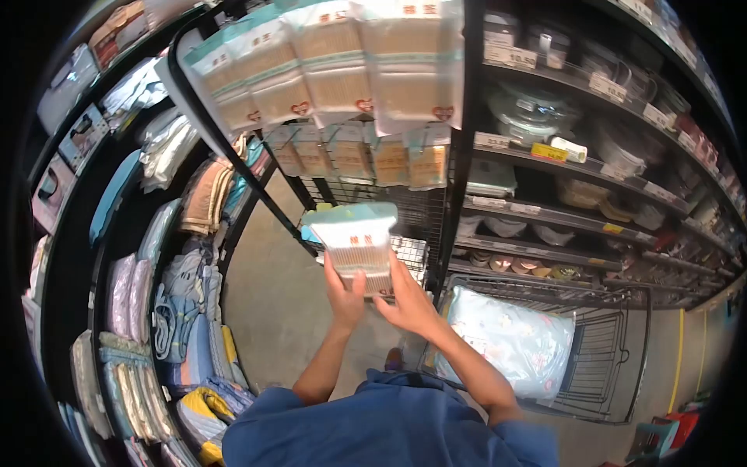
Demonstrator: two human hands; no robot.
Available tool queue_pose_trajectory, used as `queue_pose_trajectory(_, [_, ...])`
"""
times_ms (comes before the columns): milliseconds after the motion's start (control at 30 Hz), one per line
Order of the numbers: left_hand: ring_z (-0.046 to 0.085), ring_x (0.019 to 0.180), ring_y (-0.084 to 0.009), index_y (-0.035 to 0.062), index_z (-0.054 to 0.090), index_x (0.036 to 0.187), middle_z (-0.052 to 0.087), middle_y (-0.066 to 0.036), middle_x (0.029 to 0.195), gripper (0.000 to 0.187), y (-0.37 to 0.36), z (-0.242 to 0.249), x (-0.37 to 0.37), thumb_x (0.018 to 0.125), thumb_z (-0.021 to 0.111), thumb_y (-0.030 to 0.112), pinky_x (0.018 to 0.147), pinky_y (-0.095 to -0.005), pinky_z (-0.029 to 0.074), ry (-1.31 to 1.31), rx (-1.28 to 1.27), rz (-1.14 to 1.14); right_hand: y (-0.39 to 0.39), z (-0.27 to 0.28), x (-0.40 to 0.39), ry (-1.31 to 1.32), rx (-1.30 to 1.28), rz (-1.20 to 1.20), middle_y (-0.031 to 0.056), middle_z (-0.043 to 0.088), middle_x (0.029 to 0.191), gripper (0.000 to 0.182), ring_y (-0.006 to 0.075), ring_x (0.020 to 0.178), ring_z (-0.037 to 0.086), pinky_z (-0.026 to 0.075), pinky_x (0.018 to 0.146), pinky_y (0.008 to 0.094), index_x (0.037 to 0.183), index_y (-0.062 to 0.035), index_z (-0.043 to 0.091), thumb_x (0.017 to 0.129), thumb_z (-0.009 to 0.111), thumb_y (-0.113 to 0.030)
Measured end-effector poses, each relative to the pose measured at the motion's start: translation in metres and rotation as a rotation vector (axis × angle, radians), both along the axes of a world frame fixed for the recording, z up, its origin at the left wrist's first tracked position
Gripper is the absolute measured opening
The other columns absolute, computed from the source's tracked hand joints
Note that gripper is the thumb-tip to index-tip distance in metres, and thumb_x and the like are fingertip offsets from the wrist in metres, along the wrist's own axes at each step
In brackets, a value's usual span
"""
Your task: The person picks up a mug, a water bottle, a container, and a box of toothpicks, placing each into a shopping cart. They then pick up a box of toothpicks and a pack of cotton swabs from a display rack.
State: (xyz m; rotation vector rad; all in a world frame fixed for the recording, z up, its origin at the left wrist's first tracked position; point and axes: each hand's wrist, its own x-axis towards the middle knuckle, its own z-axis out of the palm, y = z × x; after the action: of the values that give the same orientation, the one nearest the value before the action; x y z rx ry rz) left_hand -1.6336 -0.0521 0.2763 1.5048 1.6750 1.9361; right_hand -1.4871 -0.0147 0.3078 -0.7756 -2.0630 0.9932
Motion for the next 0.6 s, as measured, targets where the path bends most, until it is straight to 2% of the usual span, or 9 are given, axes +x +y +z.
queue_pose_trajectory(33, [0.055,0.111,-0.0315,-0.0098,0.027,0.139,0.051,-0.026,0.126,0.069,0.005,0.012,-0.017,0.087,0.063,0.019,0.094,-0.04,0.043,0.0,0.02,0.022,0.008,0.012,-0.018,0.009,0.032,0.053,0.031,0.037,0.138,0.093,0.0424,0.129,0.04,0.034,0.106,0.0413,0.145,0.0074,0.012,0.074,0.068,-0.013])
queue_pose_trajectory(100, [0.056,0.11,-0.0318,-0.0096,0.029,0.139,0.053,-0.025,0.124,0.066,0.013,0.027,-0.038,0.088,0.061,0.017,0.093,-0.0403,0.044,-0.085,0.132,-0.083,0.016,0.018,-0.034,0.028,0.065,0.088,0.0316,0.035,0.14,0.093,0.0421,0.13,0.038,0.032,0.107,0.0407,0.146,0.0072,0.012,0.074,0.067,-0.013])
queue_pose_trajectory(233, [0.058,0.11,-0.0322,-0.0088,0.031,0.138,0.055,-0.025,0.122,0.065,0.018,0.038,-0.059,0.088,0.062,0.018,0.093,-0.0403,0.044,0.054,0.053,0.015,0.025,0.032,-0.052,0.039,0.109,0.117,0.0298,0.036,0.14,0.093,0.0401,0.131,0.039,0.032,0.107,0.0405,0.146,0.006,0.011,0.074,0.067,-0.012])
queue_pose_trajectory(433, [0.058,0.109,-0.0309,-0.0073,0.031,0.138,0.057,-0.024,0.12,0.066,0.026,0.05,-0.069,0.088,0.062,0.022,0.093,-0.0397,0.045,-0.014,0.065,-0.026,0.029,0.051,-0.058,0.024,0.071,0.125,0.0294,0.037,0.139,0.093,0.04,0.131,0.039,0.032,0.107,0.04,0.147,0.0029,0.011,0.074,0.067,-0.011])
queue_pose_trajectory(500, [0.058,0.109,-0.0298,-0.0071,0.031,0.138,0.057,-0.023,0.12,0.066,0.028,0.061,-0.069,0.089,0.062,0.022,0.092,-0.0391,0.045,-0.034,0.092,-0.043,0.031,0.062,-0.059,0.011,0.189,0.103,0.0331,0.041,0.132,0.093,0.0438,0.122,0.045,0.039,0.101,0.0432,0.146,0.0061,0.009,0.075,0.066,-0.014])
queue_pose_trajectory(600, [0.058,0.108,-0.0276,-0.007,0.031,0.139,0.058,-0.022,0.12,0.065,0.031,0.075,-0.07,0.089,0.061,0.023,0.092,-0.0378,0.045,-0.068,0.127,-0.079,0.035,0.073,-0.06,0.005,0.203,0.102,0.0323,0.044,0.128,0.093,0.0445,0.119,0.047,0.041,0.099,0.0437,0.147,0.0037,0.009,0.075,0.066,-0.014])
